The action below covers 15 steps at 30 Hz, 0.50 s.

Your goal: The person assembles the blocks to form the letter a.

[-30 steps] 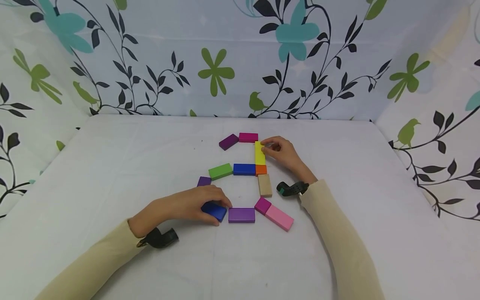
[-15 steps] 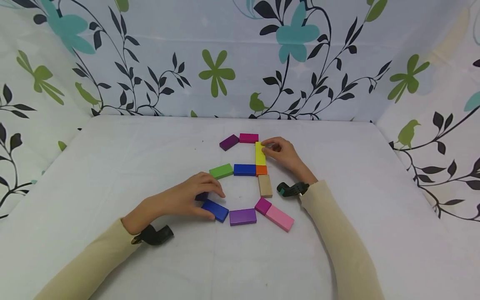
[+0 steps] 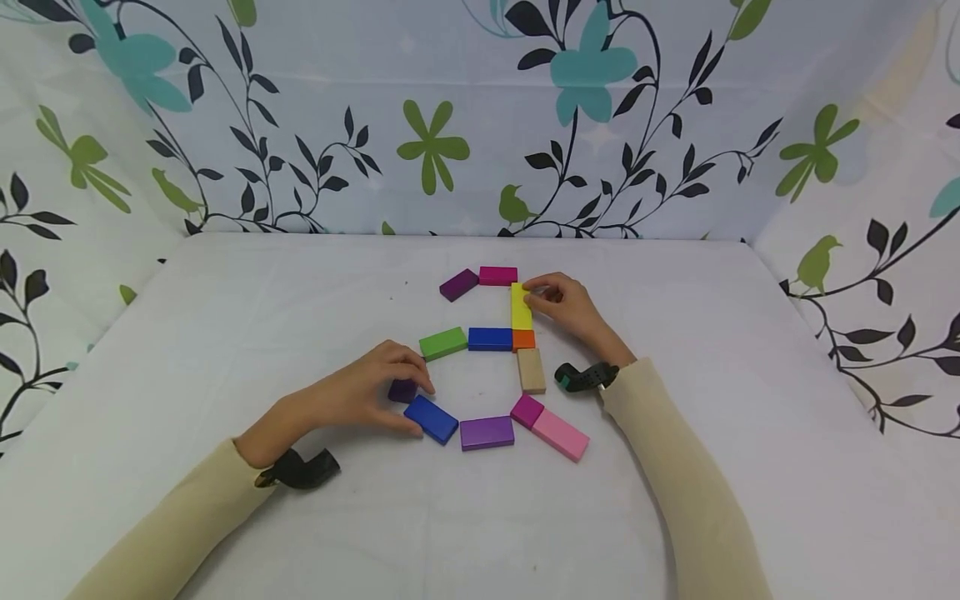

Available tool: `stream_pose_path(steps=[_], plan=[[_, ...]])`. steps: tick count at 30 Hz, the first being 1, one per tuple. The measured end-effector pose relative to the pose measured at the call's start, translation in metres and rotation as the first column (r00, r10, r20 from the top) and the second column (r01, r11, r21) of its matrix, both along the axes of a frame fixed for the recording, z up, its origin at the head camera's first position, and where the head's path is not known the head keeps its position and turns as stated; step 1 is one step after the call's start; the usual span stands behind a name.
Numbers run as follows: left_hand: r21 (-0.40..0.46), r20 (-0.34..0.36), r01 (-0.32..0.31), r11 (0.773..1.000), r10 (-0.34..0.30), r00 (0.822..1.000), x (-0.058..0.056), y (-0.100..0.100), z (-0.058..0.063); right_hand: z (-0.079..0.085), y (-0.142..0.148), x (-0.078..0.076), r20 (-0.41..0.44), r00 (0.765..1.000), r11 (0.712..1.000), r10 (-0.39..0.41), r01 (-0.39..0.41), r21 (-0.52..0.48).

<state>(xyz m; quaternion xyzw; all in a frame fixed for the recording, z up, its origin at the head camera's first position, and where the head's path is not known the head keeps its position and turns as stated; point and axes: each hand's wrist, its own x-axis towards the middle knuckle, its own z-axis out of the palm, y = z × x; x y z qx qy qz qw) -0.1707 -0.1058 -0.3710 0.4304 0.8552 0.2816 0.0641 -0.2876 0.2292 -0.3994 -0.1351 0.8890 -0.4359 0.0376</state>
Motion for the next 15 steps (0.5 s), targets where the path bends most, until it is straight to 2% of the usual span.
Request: stream_pose_path(steps=[4, 9, 15], plan=[[-0.031, -0.056, 0.038, 0.999, -0.040, 0.998, 0.003, 0.010, 0.000, -0.001, 0.001, 0.000, 0.004, 1.000, 1.000, 0.002, -0.002, -0.010], [-0.073, -0.076, 0.047, 0.996, -0.053, 0.996, 0.009, 0.019, 0.001, -0.003, 0.002, -0.001, 0.003, 1.000, 1.000, 0.005, -0.005, -0.015], [-0.072, -0.083, 0.039, 0.997, -0.045, 0.996, 0.012, 0.026, 0.004, -0.004, 0.001, -0.002, 0.005, 1.000, 1.000, 0.003, -0.003, -0.008]])
